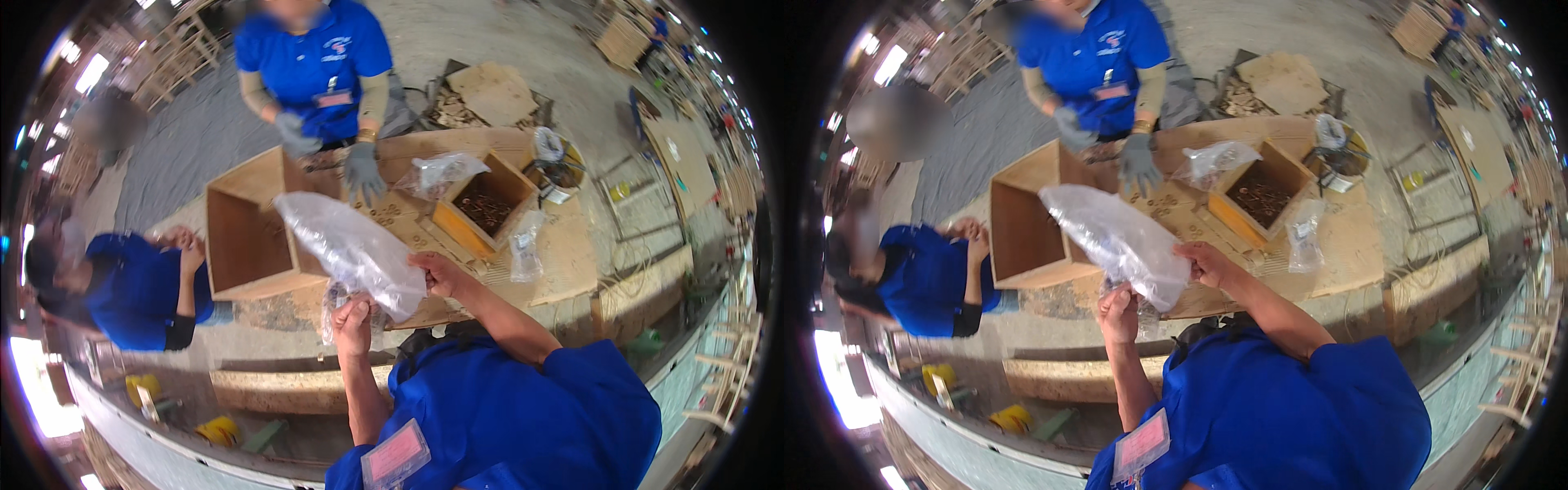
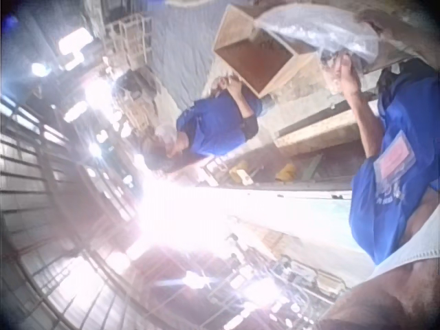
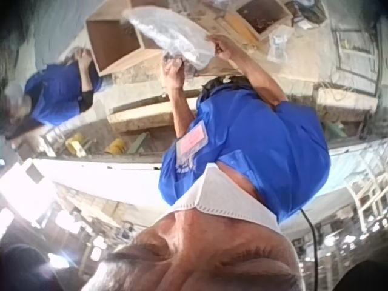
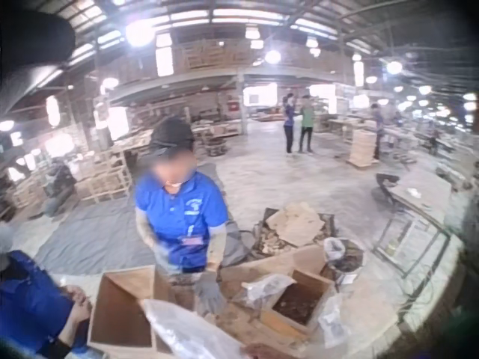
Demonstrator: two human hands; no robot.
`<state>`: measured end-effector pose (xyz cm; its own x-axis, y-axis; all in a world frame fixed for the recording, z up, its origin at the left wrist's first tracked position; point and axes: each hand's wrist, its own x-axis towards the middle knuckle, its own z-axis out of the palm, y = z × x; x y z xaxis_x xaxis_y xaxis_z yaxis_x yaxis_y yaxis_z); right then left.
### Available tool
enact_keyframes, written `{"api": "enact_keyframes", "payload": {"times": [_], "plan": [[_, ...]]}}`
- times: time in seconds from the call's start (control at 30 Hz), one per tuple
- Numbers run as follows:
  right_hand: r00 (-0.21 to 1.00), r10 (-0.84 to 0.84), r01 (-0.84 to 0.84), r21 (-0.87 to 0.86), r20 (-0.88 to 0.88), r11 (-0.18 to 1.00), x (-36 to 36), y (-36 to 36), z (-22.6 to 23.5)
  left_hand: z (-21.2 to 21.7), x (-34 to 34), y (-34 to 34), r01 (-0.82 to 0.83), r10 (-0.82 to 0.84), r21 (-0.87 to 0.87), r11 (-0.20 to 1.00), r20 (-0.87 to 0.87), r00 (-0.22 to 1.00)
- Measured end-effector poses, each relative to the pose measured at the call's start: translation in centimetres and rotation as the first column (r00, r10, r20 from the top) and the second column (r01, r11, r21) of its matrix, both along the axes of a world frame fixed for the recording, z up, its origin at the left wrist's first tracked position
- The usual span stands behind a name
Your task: The person stands at a workbench in a factory and sorts small metal fasteners from a plastic bag into a wooden box. They pick up individual fasteners and place them into the box, occasionally interacting with coworkers who are also sorting items.
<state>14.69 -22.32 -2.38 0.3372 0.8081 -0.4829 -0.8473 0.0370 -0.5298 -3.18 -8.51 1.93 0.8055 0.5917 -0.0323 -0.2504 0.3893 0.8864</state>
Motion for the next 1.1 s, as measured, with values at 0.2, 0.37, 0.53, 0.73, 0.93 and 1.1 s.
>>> {"api": "enact_keyframes", "payload": {"times": [0.2,0.37,0.53,0.73,0.93,1.1], "plan": [[0.999,-0.008,0.012,0.094,-0.043,0.996,-1.2,-6.2,-3.2,-1.0,3.2,-5.5,0.192,-0.14,0.179,0.965,-0.266,0.954],[0.951,-0.151,0.203,0.177,-0.27,0.963,-2.2,-10.3,-1.1,-0.7,7.4,-10.1,0.53,-0.206,0.648,0.547,-0.51,0.835],[0.933,-0.213,0.26,0.135,-0.289,0.956,-1.1,-17.7,-1.2,0.7,10.7,-15.9,0.723,-0.317,0.453,0.521,-0.684,0.657],[0.901,-0.35,0.363,0.002,-0.256,0.932,0.8,-30.5,1.1,-0.2,11.1,-21.9,0.836,-0.791,0.132,0.532,-0.274,0.546],[0.695,-0.536,0.573,-0.081,-0.478,0.816,4.5,-40.1,-2.1,1.8,16.0,-27.3,0.765,-0.761,0.561,0.316,-0.331,0.557],[0.561,-0.452,0.577,-0.063,-0.694,0.814,7.2,-43.4,-10.7,1.0,20.5,-30.9,0.655,-0.66,0.179,0.734,-0.04,0.75]]}}
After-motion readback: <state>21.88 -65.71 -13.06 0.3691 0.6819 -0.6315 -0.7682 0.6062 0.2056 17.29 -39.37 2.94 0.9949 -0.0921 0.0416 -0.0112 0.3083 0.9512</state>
